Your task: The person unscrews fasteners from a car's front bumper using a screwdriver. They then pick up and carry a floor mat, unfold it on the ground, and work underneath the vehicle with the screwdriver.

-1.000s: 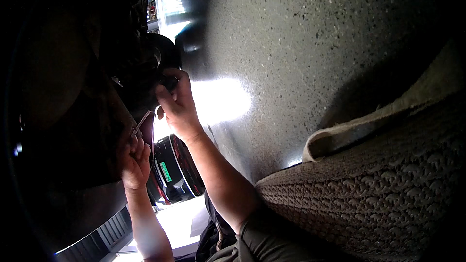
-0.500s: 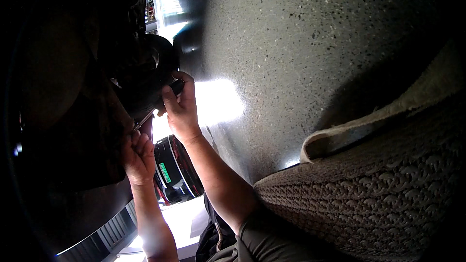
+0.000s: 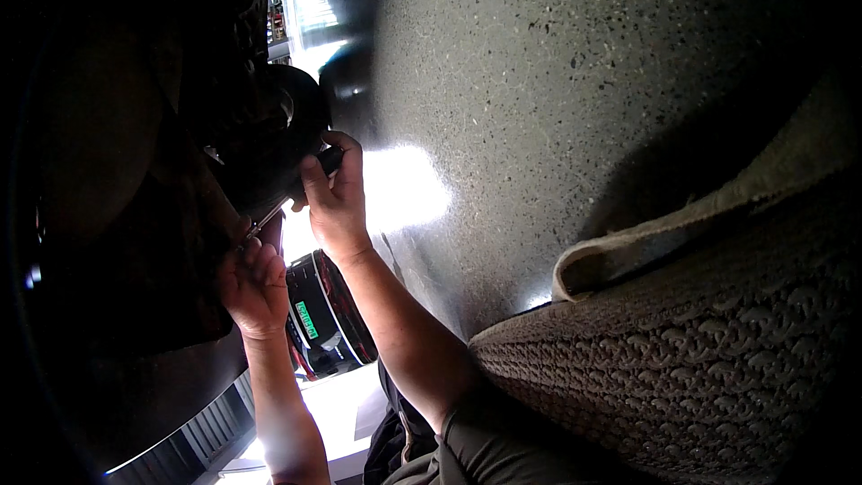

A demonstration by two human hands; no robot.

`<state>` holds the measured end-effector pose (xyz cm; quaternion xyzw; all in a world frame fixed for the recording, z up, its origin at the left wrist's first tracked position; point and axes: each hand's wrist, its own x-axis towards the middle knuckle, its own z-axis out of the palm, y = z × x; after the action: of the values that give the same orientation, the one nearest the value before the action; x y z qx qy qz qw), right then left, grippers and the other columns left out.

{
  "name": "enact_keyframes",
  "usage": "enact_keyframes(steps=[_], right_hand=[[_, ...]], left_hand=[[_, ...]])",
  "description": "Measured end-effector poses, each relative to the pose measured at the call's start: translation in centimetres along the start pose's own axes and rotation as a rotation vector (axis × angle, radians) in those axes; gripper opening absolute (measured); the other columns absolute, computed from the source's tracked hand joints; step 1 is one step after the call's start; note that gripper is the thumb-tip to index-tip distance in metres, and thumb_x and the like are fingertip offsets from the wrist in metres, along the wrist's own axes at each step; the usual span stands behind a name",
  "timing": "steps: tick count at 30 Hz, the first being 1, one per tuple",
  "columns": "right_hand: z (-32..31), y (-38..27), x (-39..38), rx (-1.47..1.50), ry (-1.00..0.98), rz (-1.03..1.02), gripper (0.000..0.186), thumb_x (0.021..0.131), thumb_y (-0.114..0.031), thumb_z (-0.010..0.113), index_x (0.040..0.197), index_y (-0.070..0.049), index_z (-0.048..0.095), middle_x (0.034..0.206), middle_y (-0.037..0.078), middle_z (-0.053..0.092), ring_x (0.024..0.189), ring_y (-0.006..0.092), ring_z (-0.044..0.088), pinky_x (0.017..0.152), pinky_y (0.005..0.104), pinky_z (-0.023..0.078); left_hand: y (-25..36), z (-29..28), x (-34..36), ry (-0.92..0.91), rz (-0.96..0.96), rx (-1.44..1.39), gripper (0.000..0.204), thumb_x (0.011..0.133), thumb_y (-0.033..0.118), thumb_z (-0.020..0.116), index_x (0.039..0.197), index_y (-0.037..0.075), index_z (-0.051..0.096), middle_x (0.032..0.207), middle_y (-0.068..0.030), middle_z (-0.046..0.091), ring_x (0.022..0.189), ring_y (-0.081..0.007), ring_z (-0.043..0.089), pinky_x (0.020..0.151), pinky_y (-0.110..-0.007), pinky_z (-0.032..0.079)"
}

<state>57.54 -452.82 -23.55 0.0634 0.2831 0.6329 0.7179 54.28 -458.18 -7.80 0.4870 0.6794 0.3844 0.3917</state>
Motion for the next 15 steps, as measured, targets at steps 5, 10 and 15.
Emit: enact_keyframes(steps=[5,10,15], right_hand=[[0.0,-0.1,-0.1,-0.085,0.023,-0.007,0.044,0.104,-0.019,0.060,0.139,-0.006,0.037,0.096,0.005,0.060,0.076,0.0101,0.063,0.059,0.0236,0.054],[-0.3,0.9,-0.7,-0.080,0.078,0.015,0.043,0.103,-0.016,0.062,0.137,-0.007,0.038,0.100,0.005,0.060,0.080,0.0113,0.065,0.062,0.0252,0.058],[-2.0,4.3,-2.4,-0.149,0.152,0.098,0.038,0.100,-0.009,0.062,0.131,-0.007,0.040,0.102,0.007,0.059,0.083,0.0132,0.068,0.064,0.0284,0.062]], left_hand=[[-0.8,-1.4,-0.3,0.095,0.032,-0.157,0.016,0.105,0.019,0.047,0.100,0.008,0.058,0.070,0.0041,0.035,0.057,-0.0084,0.028,0.050,-0.025,0.024],[-2.7,-5.1,-3.8,0.251,-0.150,-0.010,0.016,0.102,0.022,0.055,0.111,0.010,0.062,0.072,0.0036,0.044,0.052,-0.0067,0.033,0.045,-0.023,0.025],[-2.3,-4.6,-6.9,0.590,-0.063,0.641,0.035,0.094,0.004,0.044,0.126,0.005,0.058,0.074,-0.0014,0.048,0.053,-0.0081,0.038,0.046,-0.024,0.031]])
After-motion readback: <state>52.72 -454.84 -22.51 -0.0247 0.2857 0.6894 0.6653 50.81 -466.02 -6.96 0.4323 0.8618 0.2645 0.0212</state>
